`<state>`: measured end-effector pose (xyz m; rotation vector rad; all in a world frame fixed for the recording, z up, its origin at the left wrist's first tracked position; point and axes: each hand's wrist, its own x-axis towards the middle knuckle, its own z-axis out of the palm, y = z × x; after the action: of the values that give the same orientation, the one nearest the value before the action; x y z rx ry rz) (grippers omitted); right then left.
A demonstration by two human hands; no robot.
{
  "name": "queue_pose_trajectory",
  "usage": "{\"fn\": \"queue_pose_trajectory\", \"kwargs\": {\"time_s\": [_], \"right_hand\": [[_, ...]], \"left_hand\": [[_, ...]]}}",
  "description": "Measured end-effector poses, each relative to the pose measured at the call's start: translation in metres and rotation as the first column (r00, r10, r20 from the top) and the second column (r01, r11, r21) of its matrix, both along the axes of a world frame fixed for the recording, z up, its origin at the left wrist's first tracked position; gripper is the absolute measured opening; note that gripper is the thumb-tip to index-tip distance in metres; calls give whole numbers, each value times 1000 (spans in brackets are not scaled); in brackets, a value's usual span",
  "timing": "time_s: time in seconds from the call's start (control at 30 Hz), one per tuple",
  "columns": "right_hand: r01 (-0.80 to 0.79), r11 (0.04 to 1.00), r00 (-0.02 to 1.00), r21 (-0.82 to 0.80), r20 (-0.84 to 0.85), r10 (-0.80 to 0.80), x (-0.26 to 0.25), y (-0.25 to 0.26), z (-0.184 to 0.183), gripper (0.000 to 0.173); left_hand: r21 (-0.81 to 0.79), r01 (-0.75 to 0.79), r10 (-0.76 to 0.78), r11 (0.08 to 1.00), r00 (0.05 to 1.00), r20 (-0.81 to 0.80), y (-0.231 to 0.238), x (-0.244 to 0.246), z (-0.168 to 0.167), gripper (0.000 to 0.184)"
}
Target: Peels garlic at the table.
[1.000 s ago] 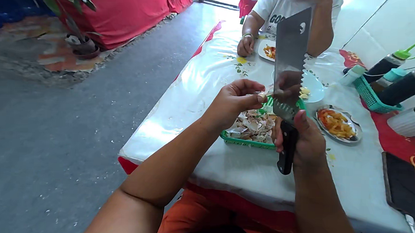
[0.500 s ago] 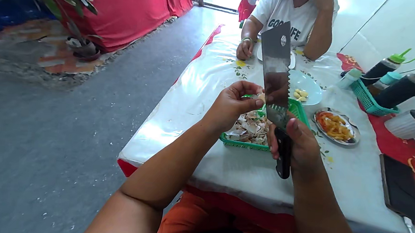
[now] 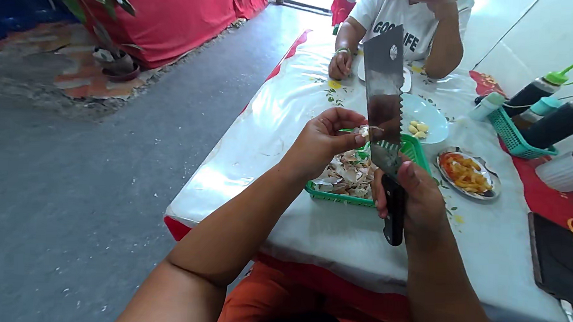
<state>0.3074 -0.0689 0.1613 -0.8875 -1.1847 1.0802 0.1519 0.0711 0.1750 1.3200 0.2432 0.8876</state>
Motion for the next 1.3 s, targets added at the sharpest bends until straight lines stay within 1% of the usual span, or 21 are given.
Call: {"fn": "queue_pose_trajectory", "kwargs": {"time_s": [0.27, 0.53, 0.67, 0.73, 0.8, 0.93, 1.03, 1.17, 1.23, 1.3], "right_hand": [[1, 1000, 1000, -8, 16, -1, 0, 0, 0, 59], [47, 999, 999, 1, 25, -47, 0, 0, 1, 53], [48, 999, 994, 11, 98, -48, -1, 0, 1, 52], [47, 999, 992, 9, 113, -48, -2, 1, 1, 52], [60, 998, 992, 12, 107, -61, -1, 1, 0, 53], [129, 991, 988, -17, 83, -128, -2, -1, 3, 54], [148, 989, 988, -13, 46, -148, -3, -2, 4, 55], [191, 981, 982, -30, 3, -191, -4, -2, 3, 55], [168, 985, 986, -29, -17, -168, -3, -1, 3, 56], [96, 995, 995, -22, -10, -97, 0, -1, 2, 63]], "left_hand": [[-18, -11, 11, 1000, 1000, -1, -2, 0, 2, 27], [-39, 23, -23, 999, 1000, 0, -2, -2, 4, 26], [-50, -13, 11, 999, 999, -52, -3, -2, 7, 23], [-36, -29, 27, 999, 998, -62, -2, -2, 7, 24], [-27, -29, 27, 999, 997, -73, -2, -2, 6, 26], [-62, -20, 15, 998, 997, -75, -3, -2, 7, 27], [-105, -15, 6, 994, 996, -89, -5, -3, 10, 23], [-91, -27, 15, 996, 992, -126, -4, -4, 10, 18], [-86, -33, 24, 996, 993, -112, -3, -3, 9, 18], [-91, -51, 42, 995, 994, -98, -3, -2, 9, 19]]}}
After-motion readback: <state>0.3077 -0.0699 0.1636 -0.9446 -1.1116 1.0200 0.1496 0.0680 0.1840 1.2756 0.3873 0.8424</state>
